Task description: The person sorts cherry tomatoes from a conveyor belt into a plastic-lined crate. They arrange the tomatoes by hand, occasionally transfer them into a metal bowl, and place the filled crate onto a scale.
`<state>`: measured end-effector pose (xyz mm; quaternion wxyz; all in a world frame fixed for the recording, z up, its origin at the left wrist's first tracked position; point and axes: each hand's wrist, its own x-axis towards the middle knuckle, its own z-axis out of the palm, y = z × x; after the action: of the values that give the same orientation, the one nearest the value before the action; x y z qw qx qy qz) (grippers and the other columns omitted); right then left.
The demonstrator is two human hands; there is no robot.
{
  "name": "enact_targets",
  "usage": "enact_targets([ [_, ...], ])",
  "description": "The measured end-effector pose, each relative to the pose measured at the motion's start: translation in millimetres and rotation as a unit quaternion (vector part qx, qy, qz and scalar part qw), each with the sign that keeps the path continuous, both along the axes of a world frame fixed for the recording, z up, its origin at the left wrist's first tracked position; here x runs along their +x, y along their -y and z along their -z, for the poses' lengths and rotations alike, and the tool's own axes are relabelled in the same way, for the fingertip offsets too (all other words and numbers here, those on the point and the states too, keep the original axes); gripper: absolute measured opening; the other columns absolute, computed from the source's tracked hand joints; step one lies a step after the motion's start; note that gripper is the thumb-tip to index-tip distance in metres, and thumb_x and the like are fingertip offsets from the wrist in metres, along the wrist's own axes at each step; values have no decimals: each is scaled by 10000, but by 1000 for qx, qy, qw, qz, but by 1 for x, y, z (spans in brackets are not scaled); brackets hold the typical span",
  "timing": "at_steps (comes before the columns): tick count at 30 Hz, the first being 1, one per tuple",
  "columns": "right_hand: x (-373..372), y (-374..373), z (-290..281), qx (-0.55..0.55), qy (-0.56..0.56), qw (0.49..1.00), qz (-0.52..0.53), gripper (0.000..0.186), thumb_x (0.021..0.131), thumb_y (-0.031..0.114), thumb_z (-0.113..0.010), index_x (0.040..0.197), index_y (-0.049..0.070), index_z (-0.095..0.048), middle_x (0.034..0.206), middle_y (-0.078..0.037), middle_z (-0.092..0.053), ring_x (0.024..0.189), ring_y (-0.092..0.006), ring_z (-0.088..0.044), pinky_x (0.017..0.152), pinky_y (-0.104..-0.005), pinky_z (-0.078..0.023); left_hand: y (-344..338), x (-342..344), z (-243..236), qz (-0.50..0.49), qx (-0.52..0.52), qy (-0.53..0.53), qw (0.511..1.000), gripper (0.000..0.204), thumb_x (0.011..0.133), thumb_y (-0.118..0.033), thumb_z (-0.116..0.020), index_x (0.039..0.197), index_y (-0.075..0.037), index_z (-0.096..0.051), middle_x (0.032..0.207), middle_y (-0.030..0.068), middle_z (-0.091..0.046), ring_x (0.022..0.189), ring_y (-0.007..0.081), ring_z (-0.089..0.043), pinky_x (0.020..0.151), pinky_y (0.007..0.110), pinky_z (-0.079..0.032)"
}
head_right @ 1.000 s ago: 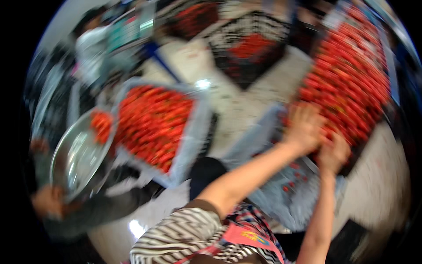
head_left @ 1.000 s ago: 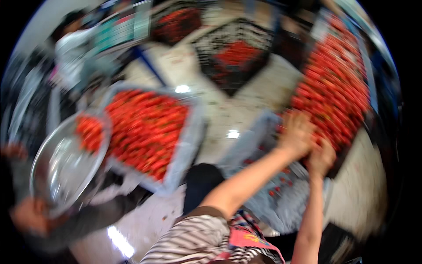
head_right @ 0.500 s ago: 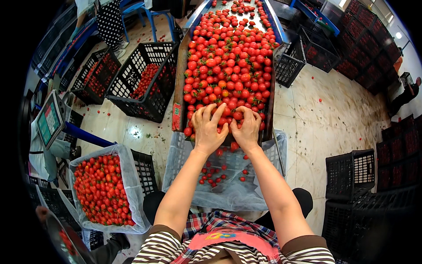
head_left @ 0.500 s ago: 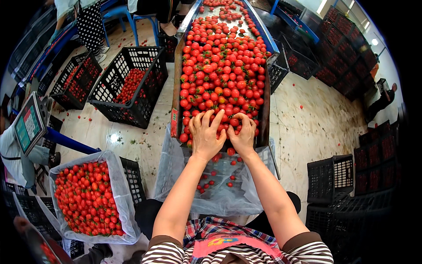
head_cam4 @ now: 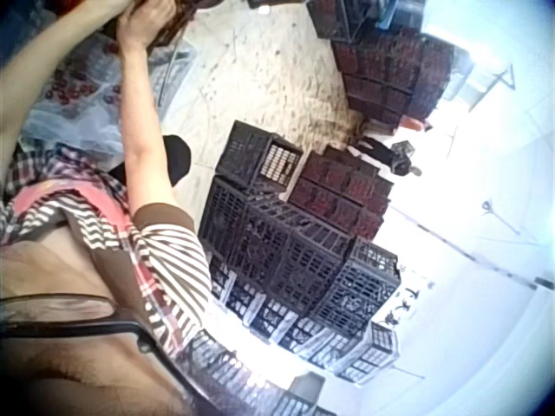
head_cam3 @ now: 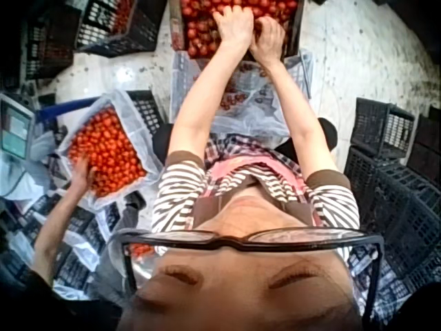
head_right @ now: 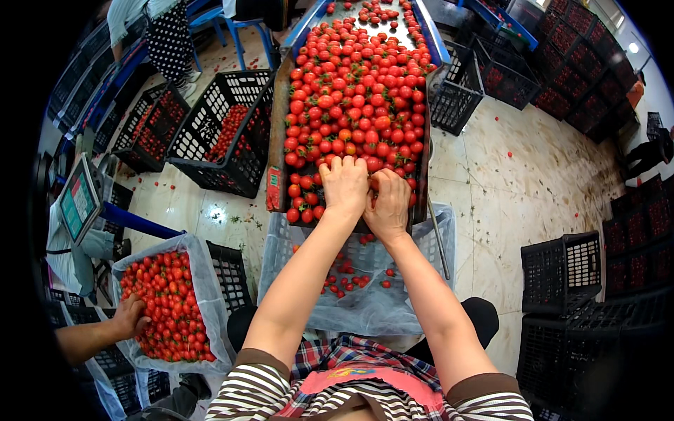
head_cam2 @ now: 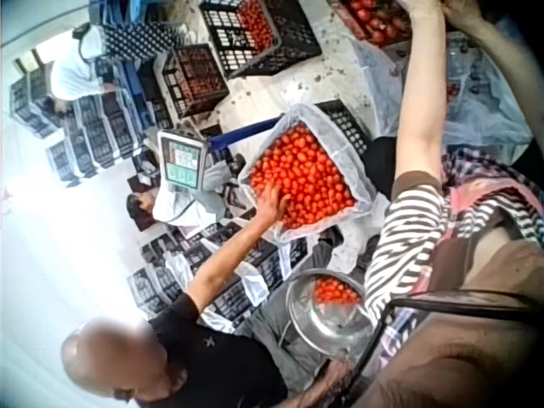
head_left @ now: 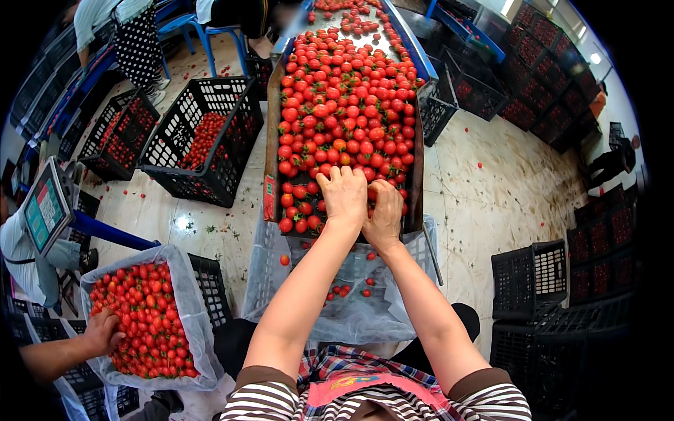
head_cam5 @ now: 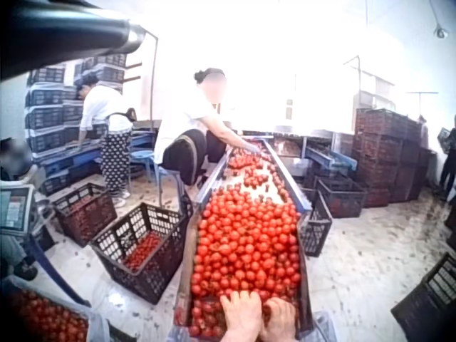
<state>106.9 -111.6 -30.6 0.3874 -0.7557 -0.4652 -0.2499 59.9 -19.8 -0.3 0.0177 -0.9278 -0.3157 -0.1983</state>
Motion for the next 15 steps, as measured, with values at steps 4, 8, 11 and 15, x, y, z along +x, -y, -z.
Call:
enact_targets([
  [4, 9, 0, 9, -3, -60, 997, -37, 197, 804, 167, -634, 959, 62, -572, 915, -147, -595, 865, -332, -565, 753, -452, -434, 6, -1, -35, 29, -75, -101, 992, 215, 794, -263, -579, 889, -143, -730, 1004, 87, -682, 1021, 257, -598, 879, 488, -416],
  [8, 9, 4, 7, -32, 19, 999, -13, 405, 831, 213, -622, 1202, 65, -553, 1207, -157, -568, 1101, -353, -539, 910, -432, -432, -9, 9, 8, 89, 11, -28, 996, 313, 741, -312, -666, 976, -117, -735, 1035, 72, -663, 1070, 297, -559, 1015, 591, -332],
  [11, 6, 7, 16, -113, 49, 992, 36, 557, 850, 222, -599, 1373, 83, -467, 1449, -141, -424, 1282, -342, -449, 1005, -432, -387, -32, -24, 25, 207, -52, 162, 963, 341, 675, -293, -735, 953, -99, -698, 946, 74, -634, 1021, 275, -562, 1040, 538, -318],
  [15, 2, 5, 15, -123, 122, 985, 19, 562, 839, 314, -641, 1343, 106, -502, 1449, -89, -435, 1321, -293, -412, 1048, -452, -327, -30, -38, 38, 214, -133, 403, 880, 352, 685, -275, -724, 960, -76, -632, 890, 94, -597, 947, 259, -565, 1059, 452, -313],
])
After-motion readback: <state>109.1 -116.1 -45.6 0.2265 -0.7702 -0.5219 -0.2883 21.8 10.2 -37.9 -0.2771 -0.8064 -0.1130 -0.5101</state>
